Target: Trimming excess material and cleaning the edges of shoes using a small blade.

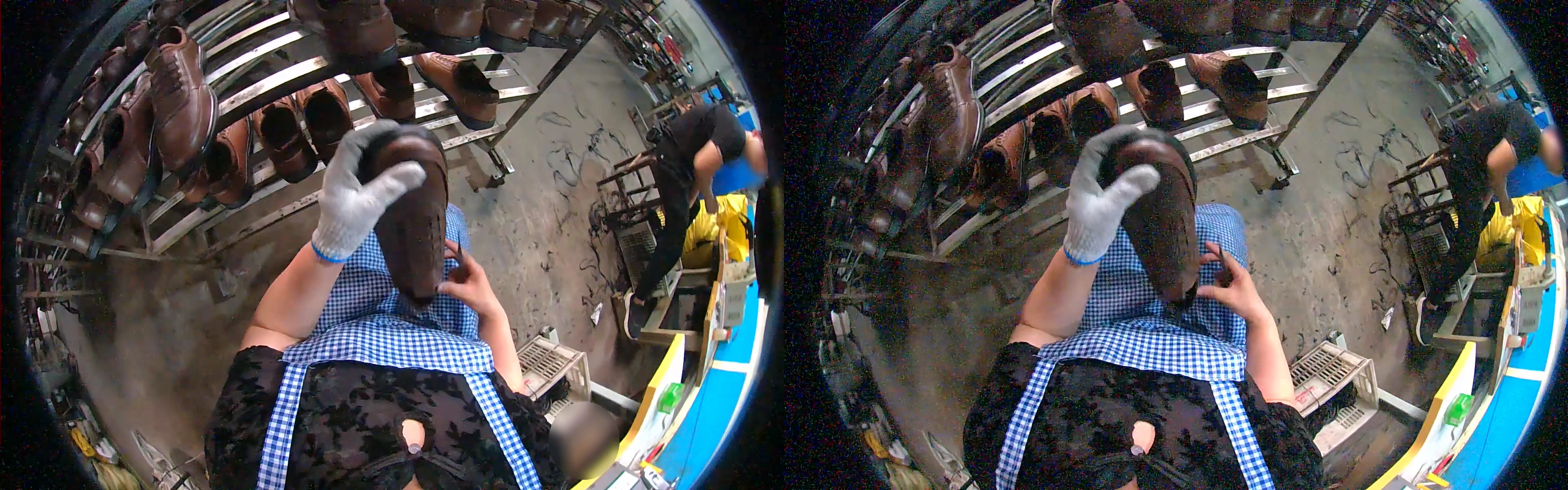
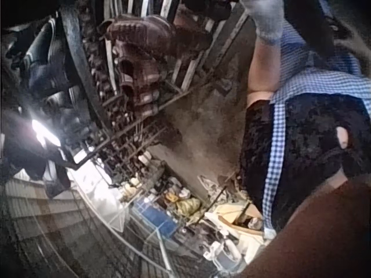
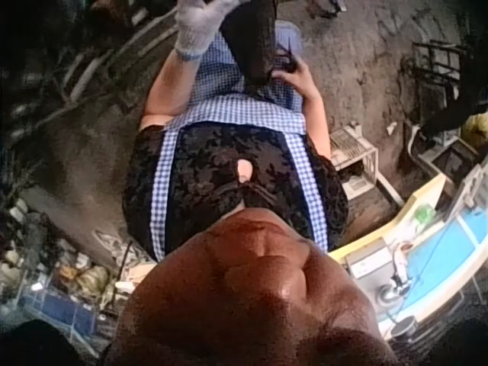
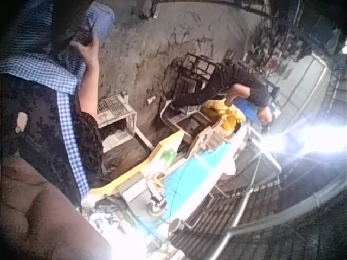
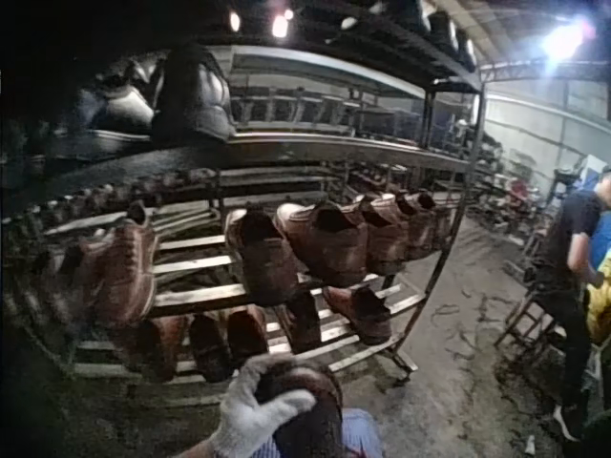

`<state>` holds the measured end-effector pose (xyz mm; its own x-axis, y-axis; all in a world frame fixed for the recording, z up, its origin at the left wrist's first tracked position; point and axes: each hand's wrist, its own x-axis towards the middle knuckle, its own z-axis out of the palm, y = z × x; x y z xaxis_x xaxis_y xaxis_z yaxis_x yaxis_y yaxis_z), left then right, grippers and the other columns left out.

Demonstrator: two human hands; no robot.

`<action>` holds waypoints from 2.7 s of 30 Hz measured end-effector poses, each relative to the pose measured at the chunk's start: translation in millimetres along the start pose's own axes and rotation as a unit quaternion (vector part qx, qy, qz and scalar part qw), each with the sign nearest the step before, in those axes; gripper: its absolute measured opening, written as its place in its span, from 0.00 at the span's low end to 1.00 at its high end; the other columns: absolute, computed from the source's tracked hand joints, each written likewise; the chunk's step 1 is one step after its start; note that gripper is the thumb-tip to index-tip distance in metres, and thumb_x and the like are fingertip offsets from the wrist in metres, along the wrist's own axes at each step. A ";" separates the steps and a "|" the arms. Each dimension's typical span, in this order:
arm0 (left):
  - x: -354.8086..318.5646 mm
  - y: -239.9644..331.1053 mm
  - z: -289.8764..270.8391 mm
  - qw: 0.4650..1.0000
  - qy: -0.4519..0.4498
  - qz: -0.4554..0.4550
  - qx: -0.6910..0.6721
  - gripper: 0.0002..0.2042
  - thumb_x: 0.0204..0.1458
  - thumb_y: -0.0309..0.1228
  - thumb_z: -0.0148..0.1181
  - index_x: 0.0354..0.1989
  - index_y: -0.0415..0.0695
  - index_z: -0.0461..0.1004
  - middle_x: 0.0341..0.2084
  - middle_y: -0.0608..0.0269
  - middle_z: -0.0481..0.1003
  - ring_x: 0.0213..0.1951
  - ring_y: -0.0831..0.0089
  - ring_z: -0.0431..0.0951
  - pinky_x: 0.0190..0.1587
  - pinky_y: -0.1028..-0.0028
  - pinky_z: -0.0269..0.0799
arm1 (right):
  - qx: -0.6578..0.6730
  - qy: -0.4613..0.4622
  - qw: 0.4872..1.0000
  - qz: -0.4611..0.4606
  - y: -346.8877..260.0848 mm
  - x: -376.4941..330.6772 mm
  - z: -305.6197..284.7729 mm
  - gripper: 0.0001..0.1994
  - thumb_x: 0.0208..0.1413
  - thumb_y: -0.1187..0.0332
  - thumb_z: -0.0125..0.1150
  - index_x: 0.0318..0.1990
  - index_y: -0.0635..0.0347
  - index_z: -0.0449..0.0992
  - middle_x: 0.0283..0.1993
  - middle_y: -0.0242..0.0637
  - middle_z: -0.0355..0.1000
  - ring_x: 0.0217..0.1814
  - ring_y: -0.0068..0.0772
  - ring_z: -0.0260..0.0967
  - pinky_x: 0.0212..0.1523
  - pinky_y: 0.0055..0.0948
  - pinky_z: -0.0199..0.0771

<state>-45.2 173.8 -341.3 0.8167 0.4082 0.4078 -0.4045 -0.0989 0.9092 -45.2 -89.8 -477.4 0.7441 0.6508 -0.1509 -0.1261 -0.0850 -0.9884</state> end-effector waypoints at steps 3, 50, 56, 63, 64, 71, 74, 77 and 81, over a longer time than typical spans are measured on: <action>7.8 -8.4 1.1 0.978 0.097 -0.106 -0.153 0.24 0.46 0.28 0.72 0.52 0.39 0.70 0.43 0.62 0.76 0.44 0.74 0.76 0.50 0.75 0.73 | -0.050 0.031 0.998 -0.009 -3.7 -16.3 6.3 0.55 0.33 0.68 0.81 0.71 0.57 0.50 0.60 0.38 0.66 0.46 0.26 0.69 0.47 0.25 0.71; -39.3 -42.8 -67.3 0.941 -0.157 -0.296 0.049 0.23 0.53 0.40 0.62 0.55 0.44 0.68 0.53 0.56 0.70 0.56 0.60 0.70 0.57 0.63 0.68 | 0.128 0.160 0.979 0.006 -91.1 23.6 -42.3 0.38 0.41 0.42 0.69 0.53 0.59 0.66 0.29 0.30 0.70 0.17 0.17 0.60 0.13 0.16 0.51; -16.4 19.6 -23.2 0.813 -0.349 0.207 0.417 0.33 0.39 0.41 0.72 0.55 0.44 0.68 0.50 0.50 0.72 0.51 0.49 0.73 0.56 0.60 0.70 | -0.173 0.042 0.962 -0.207 -130.7 38.5 -13.9 0.41 0.36 0.64 0.78 0.61 0.59 0.64 0.47 0.35 0.72 0.41 0.22 0.71 0.41 0.23 0.72; -18.6 -10.7 -15.1 0.946 -0.134 -0.296 -0.005 0.19 0.55 0.37 0.63 0.51 0.39 0.73 0.41 0.62 0.79 0.41 0.69 0.80 0.49 0.73 0.74 | -0.276 0.087 0.947 -0.140 -133.0 27.4 -1.2 0.42 0.38 0.61 0.79 0.62 0.62 0.65 0.52 0.37 0.74 0.23 0.09 0.60 0.24 0.15 0.64; -21.2 -9.5 -13.7 0.916 -0.047 -0.340 -0.209 0.18 0.55 0.35 0.62 0.51 0.38 0.73 0.43 0.60 0.78 0.43 0.69 0.79 0.48 0.72 0.74 | -0.347 0.119 0.897 -0.246 -120.2 27.4 -1.5 0.38 0.38 0.54 0.77 0.57 0.63 0.69 0.41 0.40 0.77 0.32 0.32 0.75 0.35 0.27 0.74; -56.7 -22.5 -15.8 0.836 -0.178 -0.488 -0.178 0.15 0.54 0.27 0.61 0.50 0.40 0.75 0.44 0.58 0.78 0.44 0.66 0.80 0.48 0.67 0.76 | -0.326 0.050 0.939 -0.102 -100.3 5.4 -17.8 0.26 0.39 0.58 0.76 0.46 0.60 0.78 0.31 0.41 0.75 0.30 0.35 0.76 0.34 0.30 0.75; -60.4 -17.8 -11.7 0.825 -0.184 -0.500 -0.188 0.15 0.53 0.26 0.62 0.50 0.40 0.75 0.44 0.58 0.78 0.43 0.67 0.79 0.48 0.67 0.76 | -0.330 0.093 0.928 -0.147 -111.7 2.7 -15.6 0.20 0.41 0.63 0.75 0.43 0.57 0.79 0.31 0.39 0.74 0.29 0.35 0.76 0.33 0.29 0.76; -65.6 -5.6 -4.3 0.860 -0.195 -0.445 -0.155 0.17 0.54 0.27 0.62 0.52 0.40 0.73 0.46 0.59 0.76 0.46 0.69 0.78 0.50 0.70 0.75 | -0.364 0.131 0.890 -0.241 -124.1 4.5 -8.1 0.14 0.44 0.68 0.72 0.41 0.54 0.80 0.33 0.36 0.74 0.29 0.34 0.76 0.30 0.28 0.76; -73.5 -0.7 -0.8 0.891 -0.221 -0.380 -0.110 0.20 0.54 0.29 0.63 0.55 0.41 0.70 0.50 0.59 0.73 0.50 0.70 0.74 0.53 0.71 0.72 | -0.452 0.052 0.819 -0.348 -137.7 14.7 2.5 0.16 0.39 0.76 0.66 0.39 0.53 0.78 0.33 0.31 0.72 0.28 0.33 0.75 0.25 0.28 0.75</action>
<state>-105.3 144.6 -372.0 0.9519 -0.1205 -0.2816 0.3038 0.2549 0.9180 -18.5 -66.6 -343.5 0.4872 0.7150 0.5014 0.8557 -0.2760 -0.4378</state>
